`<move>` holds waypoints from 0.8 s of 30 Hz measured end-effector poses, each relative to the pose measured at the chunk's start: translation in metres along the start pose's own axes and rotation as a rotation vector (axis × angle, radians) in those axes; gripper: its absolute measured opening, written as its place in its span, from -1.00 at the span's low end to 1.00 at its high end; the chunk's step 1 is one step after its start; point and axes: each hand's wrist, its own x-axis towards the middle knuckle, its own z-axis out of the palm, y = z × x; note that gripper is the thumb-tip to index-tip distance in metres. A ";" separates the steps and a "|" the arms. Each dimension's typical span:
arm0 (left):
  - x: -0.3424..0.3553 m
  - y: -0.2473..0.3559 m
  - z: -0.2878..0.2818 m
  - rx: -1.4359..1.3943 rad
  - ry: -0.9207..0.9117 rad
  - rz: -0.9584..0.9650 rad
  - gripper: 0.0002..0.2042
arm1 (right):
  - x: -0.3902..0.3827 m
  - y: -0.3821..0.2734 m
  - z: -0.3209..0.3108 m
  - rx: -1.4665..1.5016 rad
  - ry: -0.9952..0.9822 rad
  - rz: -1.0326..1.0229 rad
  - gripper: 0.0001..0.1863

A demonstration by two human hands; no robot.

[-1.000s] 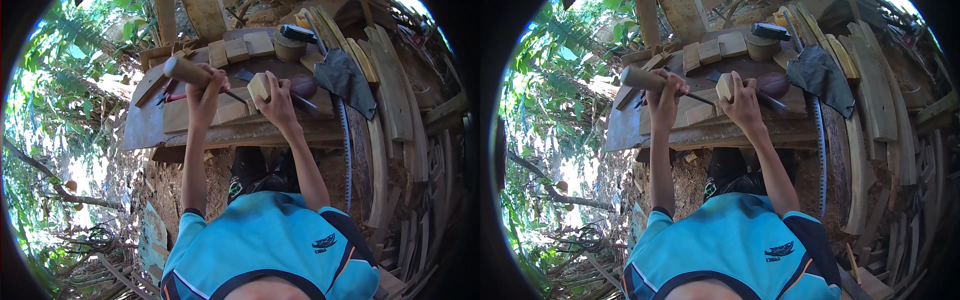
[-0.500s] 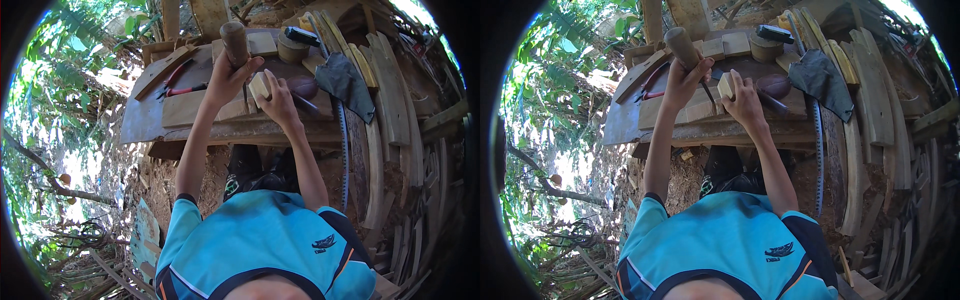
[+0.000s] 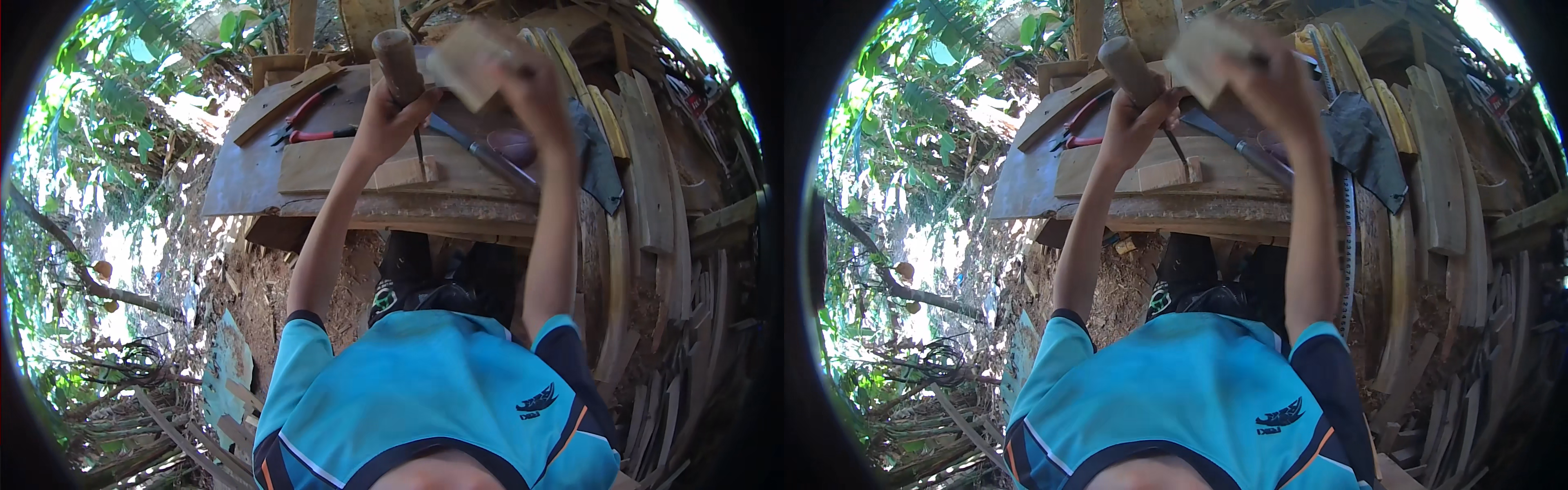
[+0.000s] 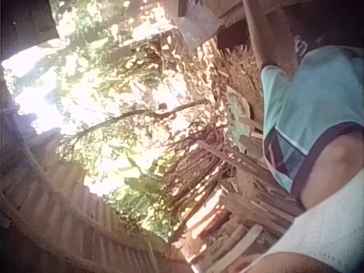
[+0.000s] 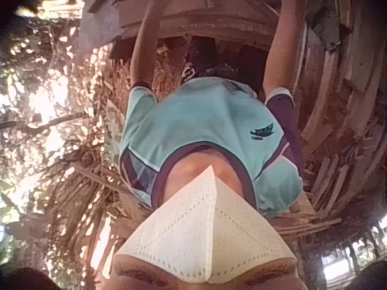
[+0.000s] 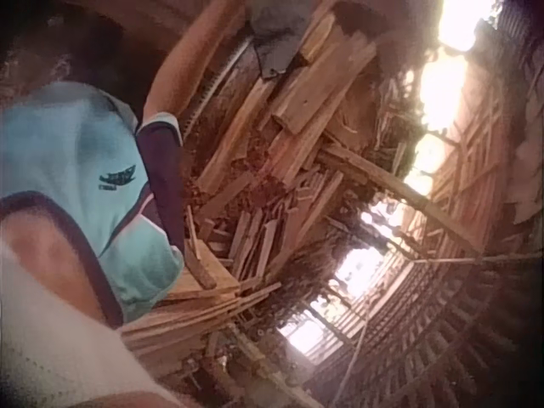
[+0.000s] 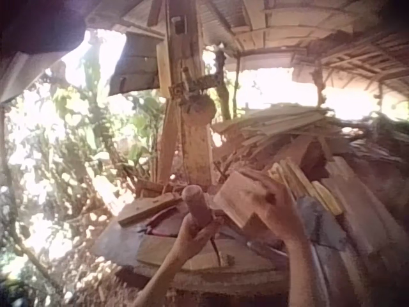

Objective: The person carves a small rectangular block of wood using a chisel and a wooden mallet. They repeatedly strike the chisel to shape the wood, then use a sanding block to smooth the surfaces. The person also uses a knife to refine the edges of the wood block.

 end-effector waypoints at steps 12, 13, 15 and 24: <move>0.004 -0.005 0.001 -0.067 -0.006 -0.005 -0.88 | 0.074 -0.091 -0.020 -0.294 -0.329 -0.751 -0.41; 0.009 -0.005 0.009 -0.079 -0.037 -0.005 -0.88 | 0.068 -0.100 -0.028 -0.143 -0.266 -0.721 -0.42; 0.015 -0.002 0.018 -0.078 -0.073 -0.012 -0.88 | 0.070 -0.097 -0.031 -0.033 -0.219 -0.838 -0.43; 0.010 -0.005 0.005 -0.115 -0.034 -0.050 -0.90 | 0.089 -0.078 -0.029 -0.141 -0.163 -1.193 -0.44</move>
